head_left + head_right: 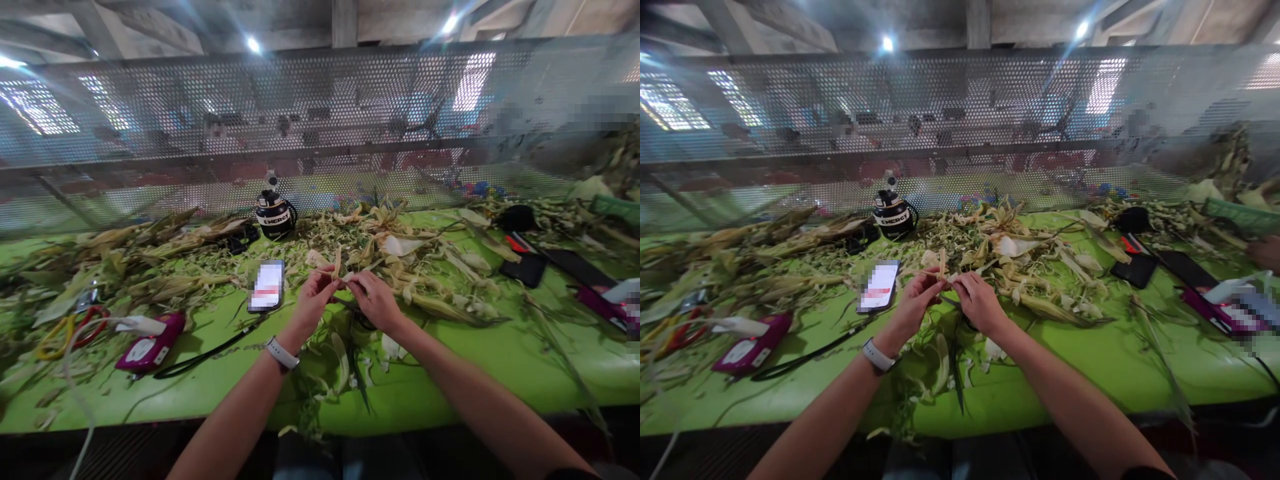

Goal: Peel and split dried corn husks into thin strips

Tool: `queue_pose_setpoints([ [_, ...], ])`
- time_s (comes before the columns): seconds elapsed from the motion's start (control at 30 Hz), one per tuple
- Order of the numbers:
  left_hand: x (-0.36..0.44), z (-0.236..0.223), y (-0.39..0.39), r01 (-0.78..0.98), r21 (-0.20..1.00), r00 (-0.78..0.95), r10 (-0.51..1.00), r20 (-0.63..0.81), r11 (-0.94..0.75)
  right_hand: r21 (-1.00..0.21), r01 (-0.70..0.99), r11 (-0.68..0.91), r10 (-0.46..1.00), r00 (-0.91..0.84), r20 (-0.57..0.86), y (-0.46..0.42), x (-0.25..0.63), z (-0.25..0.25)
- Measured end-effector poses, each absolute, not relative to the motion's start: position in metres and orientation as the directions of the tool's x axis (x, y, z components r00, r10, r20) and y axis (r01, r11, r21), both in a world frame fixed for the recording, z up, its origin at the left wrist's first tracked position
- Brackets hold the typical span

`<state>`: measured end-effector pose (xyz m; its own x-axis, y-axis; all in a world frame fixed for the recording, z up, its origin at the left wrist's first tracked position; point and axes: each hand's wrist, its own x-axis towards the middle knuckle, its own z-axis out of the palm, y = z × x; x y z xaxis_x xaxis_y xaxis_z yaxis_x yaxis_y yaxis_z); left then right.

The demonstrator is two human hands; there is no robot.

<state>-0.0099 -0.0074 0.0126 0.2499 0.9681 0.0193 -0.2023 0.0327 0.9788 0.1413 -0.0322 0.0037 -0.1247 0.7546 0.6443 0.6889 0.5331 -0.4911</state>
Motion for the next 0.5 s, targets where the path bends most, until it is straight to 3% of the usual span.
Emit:
queue_pose_setpoints([
  [0.3, -0.0119, 0.0075, -0.0024, -0.083, 0.989, 0.271, 0.953, 0.137, -0.119, -0.465, 0.72, 0.514, 0.734, -0.09, 0.673, -0.0313, 0.1468, 0.0082],
  [0.5, -0.0096, 0.0048, -0.0052, 0.138, 0.884, 0.243, 0.88, 0.408, -0.447, -0.439, 0.776, 0.453, 0.742, -0.055, 0.668, -0.0292, 0.1431, 0.0018],
])
